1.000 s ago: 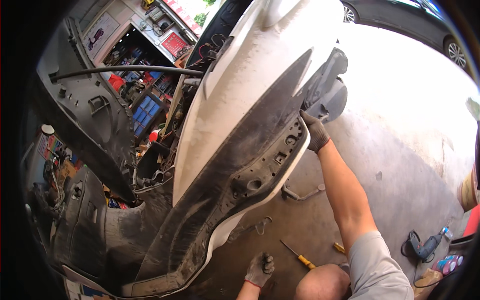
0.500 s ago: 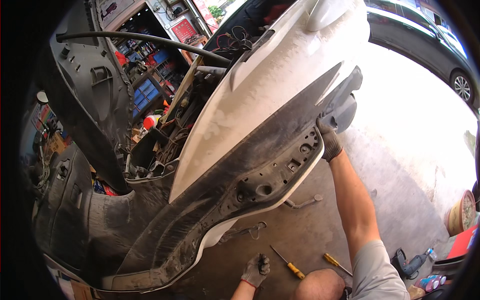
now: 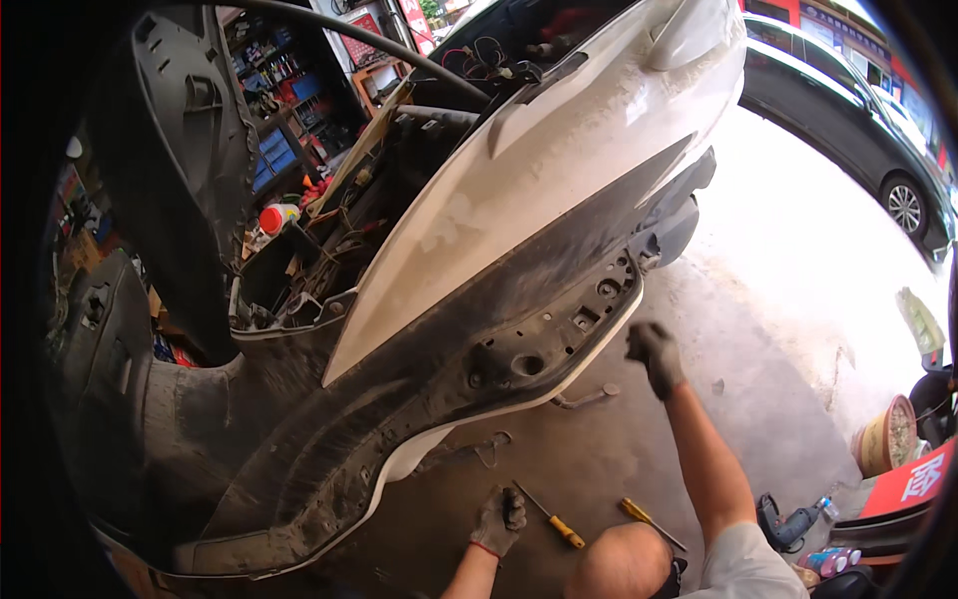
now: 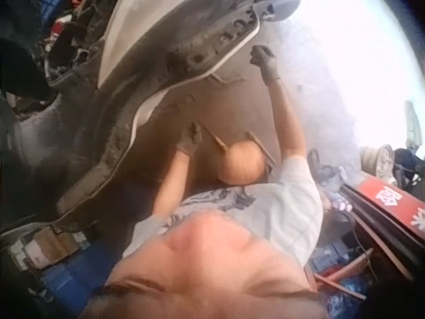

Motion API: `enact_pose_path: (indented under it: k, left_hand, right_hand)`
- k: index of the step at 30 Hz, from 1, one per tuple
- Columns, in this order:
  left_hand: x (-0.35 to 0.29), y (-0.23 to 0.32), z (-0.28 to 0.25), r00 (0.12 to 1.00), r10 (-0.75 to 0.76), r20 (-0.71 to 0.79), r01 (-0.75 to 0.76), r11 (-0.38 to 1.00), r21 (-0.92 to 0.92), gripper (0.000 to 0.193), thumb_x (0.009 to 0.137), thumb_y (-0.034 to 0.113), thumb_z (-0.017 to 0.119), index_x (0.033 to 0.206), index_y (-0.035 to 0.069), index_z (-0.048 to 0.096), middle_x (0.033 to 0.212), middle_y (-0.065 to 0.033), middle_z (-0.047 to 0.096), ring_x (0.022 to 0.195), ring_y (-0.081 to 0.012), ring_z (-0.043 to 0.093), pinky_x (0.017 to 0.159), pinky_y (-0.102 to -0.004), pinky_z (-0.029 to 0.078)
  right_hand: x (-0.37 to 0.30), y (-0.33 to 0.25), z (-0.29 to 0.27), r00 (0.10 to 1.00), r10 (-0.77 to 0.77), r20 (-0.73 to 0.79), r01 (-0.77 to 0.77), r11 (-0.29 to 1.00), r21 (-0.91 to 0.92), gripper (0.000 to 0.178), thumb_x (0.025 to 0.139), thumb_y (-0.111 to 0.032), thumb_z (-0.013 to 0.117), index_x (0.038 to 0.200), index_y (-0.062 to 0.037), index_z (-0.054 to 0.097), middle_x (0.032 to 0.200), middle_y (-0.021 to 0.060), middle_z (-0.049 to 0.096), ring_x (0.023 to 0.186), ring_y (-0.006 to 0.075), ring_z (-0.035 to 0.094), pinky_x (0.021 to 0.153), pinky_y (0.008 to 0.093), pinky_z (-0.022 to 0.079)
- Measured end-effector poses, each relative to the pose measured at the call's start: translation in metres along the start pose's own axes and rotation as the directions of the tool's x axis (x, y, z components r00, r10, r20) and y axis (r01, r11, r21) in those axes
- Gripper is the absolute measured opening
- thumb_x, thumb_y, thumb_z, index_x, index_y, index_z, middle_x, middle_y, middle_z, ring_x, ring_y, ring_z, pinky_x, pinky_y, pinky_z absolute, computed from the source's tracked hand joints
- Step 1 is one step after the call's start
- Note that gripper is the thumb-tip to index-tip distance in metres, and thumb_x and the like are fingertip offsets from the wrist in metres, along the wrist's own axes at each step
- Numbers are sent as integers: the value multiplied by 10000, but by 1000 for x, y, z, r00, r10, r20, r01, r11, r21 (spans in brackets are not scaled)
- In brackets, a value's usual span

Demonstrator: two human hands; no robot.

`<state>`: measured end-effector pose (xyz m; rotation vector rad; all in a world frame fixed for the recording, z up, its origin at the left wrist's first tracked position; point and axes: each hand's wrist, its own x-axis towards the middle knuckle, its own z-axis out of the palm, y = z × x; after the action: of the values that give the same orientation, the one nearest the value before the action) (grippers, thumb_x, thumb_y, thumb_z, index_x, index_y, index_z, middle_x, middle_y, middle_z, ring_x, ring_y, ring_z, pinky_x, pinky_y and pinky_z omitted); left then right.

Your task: Removing screws and plastic body panels from a scooter.

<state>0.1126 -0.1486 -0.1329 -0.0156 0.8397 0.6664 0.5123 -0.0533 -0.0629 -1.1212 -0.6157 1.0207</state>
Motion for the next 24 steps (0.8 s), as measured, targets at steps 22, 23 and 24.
enact_pose_path:
  k: [22,23,24]
  left_hand:
    - [-71,24,135,871,464,158,-490,834,254,162,969,257,590,905,108,602,740,10,581,555,-66,500,483,-211,383]
    - [-73,25,156,815,568,113,-574,770,277,157,972,247,590,891,113,590,740,23,573,561,-52,492,493,-202,385]
    - [-82,34,169,811,577,96,-580,770,267,157,972,247,590,891,113,590,740,23,573,561,-52,492,493,-202,385]
  right_hand:
    - [-190,34,-45,994,-112,6,57,453,-890,398,893,-149,586,1288,-109,551,990,214,662,949,341,663,781,413,519]
    - [-172,-4,-51,968,-251,-32,103,505,-857,402,894,-38,546,1289,-109,566,884,134,657,815,224,654,706,326,510]
    - [-164,-57,-29,984,-165,-71,53,642,-765,422,886,22,543,1289,-101,567,806,31,593,757,104,572,692,264,487]
